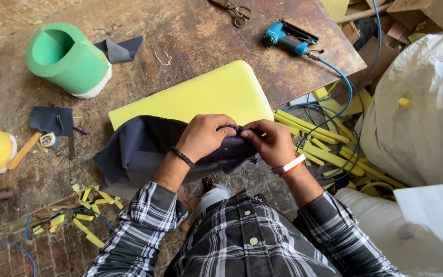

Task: The person removes a gray upholstered armrest from a sofa, places it on a workbench, and measures it with a tape measure. They then remove the old fabric, place a new piece of gray fabric over the foam, and use a staple gun to secure the fabric to the wooden base.

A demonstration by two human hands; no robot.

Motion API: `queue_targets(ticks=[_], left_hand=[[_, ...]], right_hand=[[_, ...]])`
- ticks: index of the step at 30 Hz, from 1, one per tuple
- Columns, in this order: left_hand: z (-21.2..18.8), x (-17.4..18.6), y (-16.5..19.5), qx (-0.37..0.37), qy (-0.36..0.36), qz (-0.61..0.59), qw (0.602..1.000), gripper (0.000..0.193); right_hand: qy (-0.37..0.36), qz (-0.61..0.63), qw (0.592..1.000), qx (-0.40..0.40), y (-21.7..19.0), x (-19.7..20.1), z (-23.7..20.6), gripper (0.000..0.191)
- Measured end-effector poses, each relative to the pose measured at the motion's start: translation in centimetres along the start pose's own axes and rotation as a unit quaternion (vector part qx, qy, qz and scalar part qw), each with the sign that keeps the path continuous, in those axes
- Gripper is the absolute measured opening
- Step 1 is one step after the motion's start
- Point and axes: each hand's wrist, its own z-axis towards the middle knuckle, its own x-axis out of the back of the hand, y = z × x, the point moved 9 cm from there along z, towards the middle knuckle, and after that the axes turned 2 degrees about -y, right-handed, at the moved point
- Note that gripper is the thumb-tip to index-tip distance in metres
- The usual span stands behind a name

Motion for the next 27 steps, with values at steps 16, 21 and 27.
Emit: queue_targets(ticks=[16, 21, 27], left_hand=[[12.3, -1.1, -14.0, -0.001, 0.097, 0.170, 0.981, 0.016], [14.8, -0.1, -16.5, -0.005, 0.083, 0.128, 0.988, 0.013], [12.2, -2.0, -20.9, 0.152, -0.028, -0.046, 0.987, 0.023]], right_hand=[[0.156, -0.268, 0.948, 0.066, 7.2, -1.1, 14.7, 0.022], [0.156, -0.241, 0.957, 0.032, 10.9, -2.0, 17.3, 0.016], [0.021, -0.092, 0.990, -0.109, 16.7, -4.2, 15.0, 0.018]])
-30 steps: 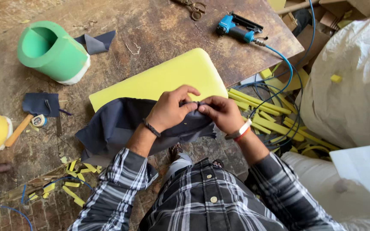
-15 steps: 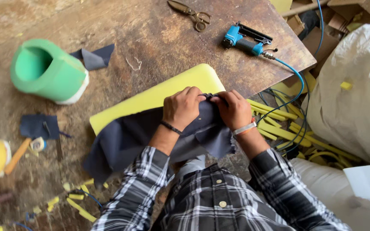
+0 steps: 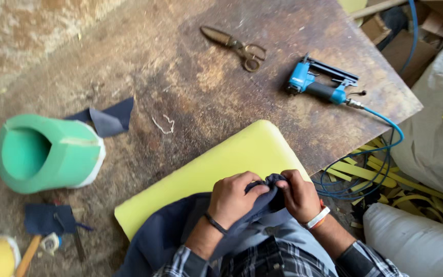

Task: The person removes a gray upholstered armrest from a sofa, places it on a workbench, and measures it with a tape measure. They then remove the old fabric, place a new piece of gray fabric over the foam, and use a staple gun to secure the fabric to the wooden base.

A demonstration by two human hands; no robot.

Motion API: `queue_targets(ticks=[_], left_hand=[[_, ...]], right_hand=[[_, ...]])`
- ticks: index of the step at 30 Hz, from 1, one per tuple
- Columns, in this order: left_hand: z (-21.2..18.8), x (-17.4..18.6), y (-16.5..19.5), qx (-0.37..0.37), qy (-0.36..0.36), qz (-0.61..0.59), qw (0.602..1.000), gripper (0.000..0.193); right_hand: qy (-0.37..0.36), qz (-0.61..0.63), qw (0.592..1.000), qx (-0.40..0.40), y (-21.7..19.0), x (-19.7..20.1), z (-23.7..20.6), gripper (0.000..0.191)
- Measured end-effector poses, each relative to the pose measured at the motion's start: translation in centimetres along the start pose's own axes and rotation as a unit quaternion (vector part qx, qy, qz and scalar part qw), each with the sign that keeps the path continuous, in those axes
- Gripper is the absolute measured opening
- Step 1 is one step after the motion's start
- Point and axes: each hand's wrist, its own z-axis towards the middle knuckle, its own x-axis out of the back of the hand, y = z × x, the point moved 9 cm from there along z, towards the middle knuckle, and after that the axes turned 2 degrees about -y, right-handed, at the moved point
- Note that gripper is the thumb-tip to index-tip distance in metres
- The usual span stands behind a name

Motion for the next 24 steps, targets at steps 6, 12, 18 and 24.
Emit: queue_targets(ticks=[6, 12, 18, 24], left_hand=[[-5.3, 0.9, -7.0, 0.156, -0.139, 0.045, 0.977, 0.042], [-16.3, 4.9, -10.5, 0.304, -0.091, 0.293, 0.902, 0.030], [-27.7, 10.0, -8.8, 0.487, 0.031, 0.292, 0.822, 0.026], [-29.9, 13.5, -0.1, 0.423, 0.201, 0.247, 0.848, 0.022]], right_hand=[[-0.079, 0.063, 0.993, -0.054, 2.5, -0.8, -0.7, 0.019], [-0.175, 0.129, 0.972, -0.087, 3.5, -0.8, -1.4, 0.021], [-0.261, 0.192, 0.946, -0.022, 3.2, -1.7, -4.5, 0.025], [-0.370, 0.236, 0.896, -0.070, 4.5, -1.5, -8.6, 0.017]])
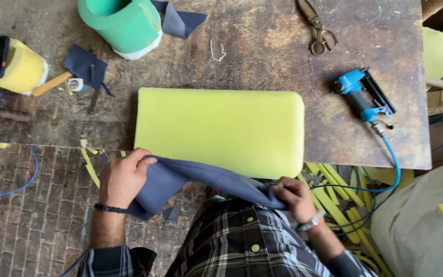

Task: The person removes a gray upholstered armrest from a sofa, places it on a workbench, and measures it with a tape measure. They then remove the old fabric, place a new piece of gray fabric over the foam, and use a staple gun to secure the fabric to the wooden base.

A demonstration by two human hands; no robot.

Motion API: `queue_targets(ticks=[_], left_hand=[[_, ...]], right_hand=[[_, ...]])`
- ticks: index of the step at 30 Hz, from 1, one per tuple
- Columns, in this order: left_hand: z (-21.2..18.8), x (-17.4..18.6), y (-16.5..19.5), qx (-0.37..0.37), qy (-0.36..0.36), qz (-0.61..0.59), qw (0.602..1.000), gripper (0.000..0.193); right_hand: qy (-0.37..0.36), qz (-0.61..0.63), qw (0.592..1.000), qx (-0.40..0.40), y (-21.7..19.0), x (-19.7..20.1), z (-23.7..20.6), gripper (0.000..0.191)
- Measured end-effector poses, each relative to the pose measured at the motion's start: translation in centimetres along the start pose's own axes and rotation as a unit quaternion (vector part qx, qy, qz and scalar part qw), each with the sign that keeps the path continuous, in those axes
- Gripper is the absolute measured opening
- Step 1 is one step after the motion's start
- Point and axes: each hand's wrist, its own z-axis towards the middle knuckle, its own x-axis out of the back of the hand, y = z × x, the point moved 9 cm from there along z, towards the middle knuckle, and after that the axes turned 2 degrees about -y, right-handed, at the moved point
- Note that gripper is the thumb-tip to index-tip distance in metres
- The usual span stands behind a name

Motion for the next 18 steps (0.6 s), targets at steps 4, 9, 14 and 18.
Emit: queue_targets(ticks=[4, 9, 14, 18], left_hand=[[-2.4, 4.4, -0.6, -0.013, -0.059, -0.112, 0.992, 0.020], [-1.9, 10.7, 0.8, -0.161, -0.051, -0.168, 0.971, 0.021], [1.6, 13.5, 3.6, -0.256, -0.027, -0.126, 0.958, 0.024], [6.2, 13.1, 5.7, -0.266, 0.018, -0.046, 0.963, 0.030]], right_hand=[[0.038, 0.104, 0.994, -0.022, -3.0, -1.1, -4.0, 0.017], [0.152, -0.013, 0.988, 0.024, -13.5, -0.3, -8.2, 0.022], [0.276, -0.013, 0.955, 0.106, -21.4, 2.0, -7.7, 0.011], [0.325, -0.162, 0.917, 0.163, -24.3, 4.4, -3.8, 0.014]])
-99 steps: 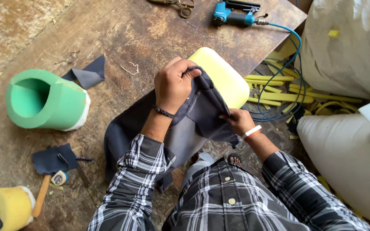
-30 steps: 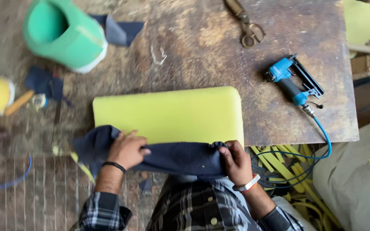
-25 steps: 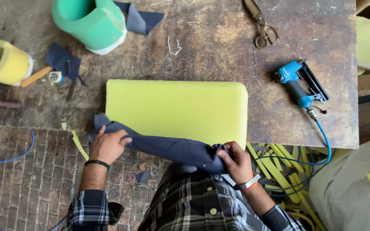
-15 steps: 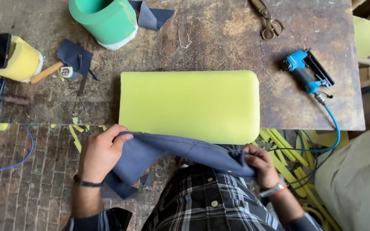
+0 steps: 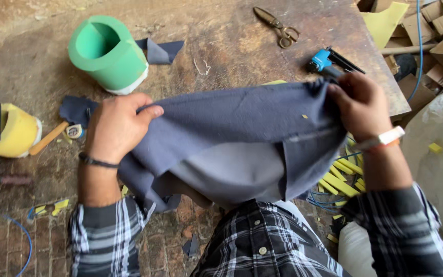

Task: The person removes a gray upholstered armrest from a sofa, places it on a workbench, and measures it with a tape measure. They then remove the old fabric, place a new piece of gray fabric over the foam, and use a staple gun to secure the fabric to the wooden base.

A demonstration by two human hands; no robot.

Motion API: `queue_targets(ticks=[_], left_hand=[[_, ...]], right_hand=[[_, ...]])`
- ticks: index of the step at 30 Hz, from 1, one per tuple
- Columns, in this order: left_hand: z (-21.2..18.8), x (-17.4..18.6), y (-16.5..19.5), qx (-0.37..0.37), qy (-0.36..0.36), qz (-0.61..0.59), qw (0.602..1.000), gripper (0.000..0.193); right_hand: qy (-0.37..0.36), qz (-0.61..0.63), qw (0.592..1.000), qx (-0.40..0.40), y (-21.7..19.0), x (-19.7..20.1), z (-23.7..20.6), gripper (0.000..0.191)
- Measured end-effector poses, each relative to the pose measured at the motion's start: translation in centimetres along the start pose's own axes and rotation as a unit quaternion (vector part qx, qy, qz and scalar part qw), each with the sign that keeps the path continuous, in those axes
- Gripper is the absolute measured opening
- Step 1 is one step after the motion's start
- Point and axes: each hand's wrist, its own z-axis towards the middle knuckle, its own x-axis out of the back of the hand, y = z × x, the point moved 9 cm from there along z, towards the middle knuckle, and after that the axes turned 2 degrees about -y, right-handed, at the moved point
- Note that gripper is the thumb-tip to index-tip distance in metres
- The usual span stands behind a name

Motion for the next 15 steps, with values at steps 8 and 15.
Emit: queue_targets(ticks=[8, 15], left_hand=[[12.6, -16.9, -6.1, 0.045, -0.233, 0.071, 0.969, 0.038], [16.8, -31.1, 3.0, -0.055, -0.142, -0.078, 0.985, 0.053]], right_hand=[[0.068, -0.200, 0.974, 0.079, 9.1, -4.4, 9.7, 0.021], [-0.042, -0.104, 0.992, -0.052, 21.0, -9.1, 12.4, 0.019]])
